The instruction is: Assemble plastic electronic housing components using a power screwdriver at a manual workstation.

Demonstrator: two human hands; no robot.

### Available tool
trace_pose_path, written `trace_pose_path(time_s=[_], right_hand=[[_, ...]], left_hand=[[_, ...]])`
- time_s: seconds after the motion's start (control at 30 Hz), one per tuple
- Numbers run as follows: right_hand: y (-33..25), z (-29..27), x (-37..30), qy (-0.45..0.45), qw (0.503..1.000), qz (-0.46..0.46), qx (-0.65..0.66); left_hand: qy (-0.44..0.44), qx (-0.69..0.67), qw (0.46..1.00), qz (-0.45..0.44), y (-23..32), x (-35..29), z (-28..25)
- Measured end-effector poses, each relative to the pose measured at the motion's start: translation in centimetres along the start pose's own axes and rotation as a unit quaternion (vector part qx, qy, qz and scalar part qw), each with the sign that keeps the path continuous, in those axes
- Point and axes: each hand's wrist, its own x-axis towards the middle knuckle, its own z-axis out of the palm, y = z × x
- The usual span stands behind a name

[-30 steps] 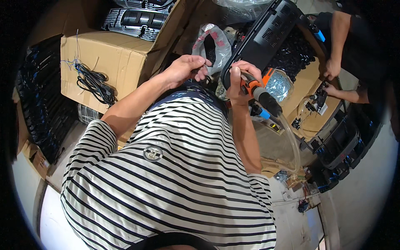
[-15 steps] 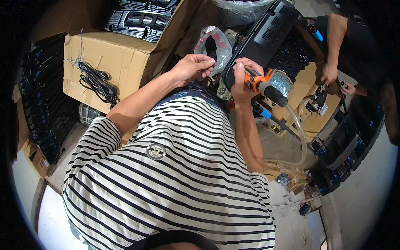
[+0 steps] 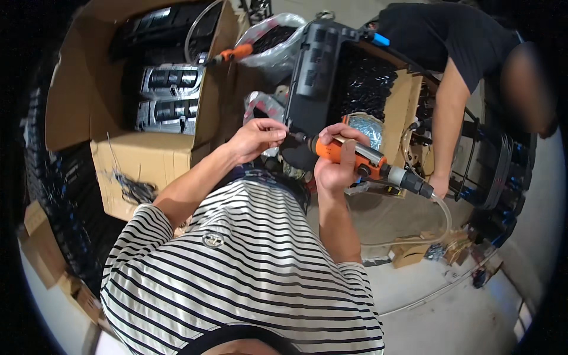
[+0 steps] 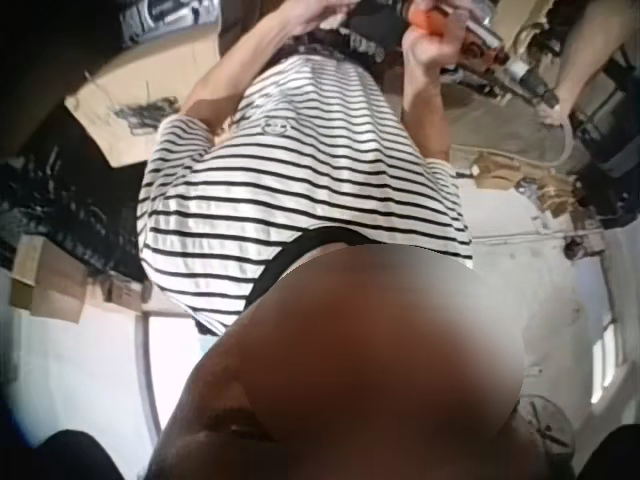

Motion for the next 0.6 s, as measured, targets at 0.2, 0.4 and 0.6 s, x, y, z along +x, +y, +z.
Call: trace_pose_path(time_s=[0.2,0.4,0.6], right_hand=[[-0.6,-1.3,3.8,0.101,0.992,0.003,0.071],[-0.1,-2.9,8.6,0.220,0.967,0.019,0.128],[1.5,-4.0,13.2,0.270,0.947,0.029,0.170]], left_hand=[[-0.052,-0.008,0.998,-0.033,2.5,4.1,2.2],[-0.023,0.012,1.000,-0.005,4.6,8.4,4.3],[-0.069,0.035,0.995,-0.056,7.5,13.7,4.6]])
